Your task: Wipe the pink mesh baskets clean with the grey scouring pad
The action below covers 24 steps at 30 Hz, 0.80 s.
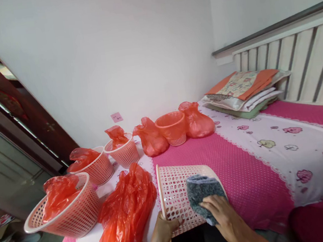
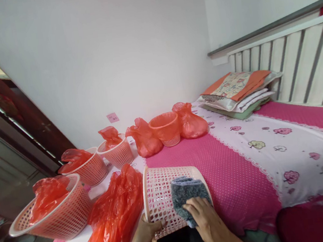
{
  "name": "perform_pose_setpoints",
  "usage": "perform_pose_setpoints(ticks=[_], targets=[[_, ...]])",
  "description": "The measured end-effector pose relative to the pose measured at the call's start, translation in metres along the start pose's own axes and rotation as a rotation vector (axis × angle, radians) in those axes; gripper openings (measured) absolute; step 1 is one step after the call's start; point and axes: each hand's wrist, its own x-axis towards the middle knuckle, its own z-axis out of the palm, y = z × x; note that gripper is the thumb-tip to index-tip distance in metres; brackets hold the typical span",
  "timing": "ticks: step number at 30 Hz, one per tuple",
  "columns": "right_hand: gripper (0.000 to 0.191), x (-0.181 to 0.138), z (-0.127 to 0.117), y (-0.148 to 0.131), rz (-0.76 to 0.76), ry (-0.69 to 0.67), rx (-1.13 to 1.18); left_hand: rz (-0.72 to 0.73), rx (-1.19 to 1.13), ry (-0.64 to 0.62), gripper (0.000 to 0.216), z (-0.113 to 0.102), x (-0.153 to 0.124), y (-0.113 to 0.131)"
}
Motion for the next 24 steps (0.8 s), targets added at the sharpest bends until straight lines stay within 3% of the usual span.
perform_pose_setpoints(ticks=[4, 9, 17, 24], targets=[[0.070, -0.005, -0.003, 0.025, 0.009, 0.098, -0.078, 0.002, -0.039, -0.005, 0.054, 0.000, 0.001, -0.003], [0.081, -0.001, -0.006, 0.035, -0.031, 0.016, -0.079, -0.010, -0.018, -0.004, 0.050, 0.002, 0.000, 0.000], [0.094, 0.003, 0.015, 0.065, 0.183, 0.186, -0.061, -0.017, 0.042, 0.030, 0.052, 0.006, -0.003, 0.007], [0.067, 0.045, 0.036, 0.076, 0.215, 0.266, -0.075, -0.012, 0.063, 0.030, 0.050, 0.002, -0.001, 0.001]])
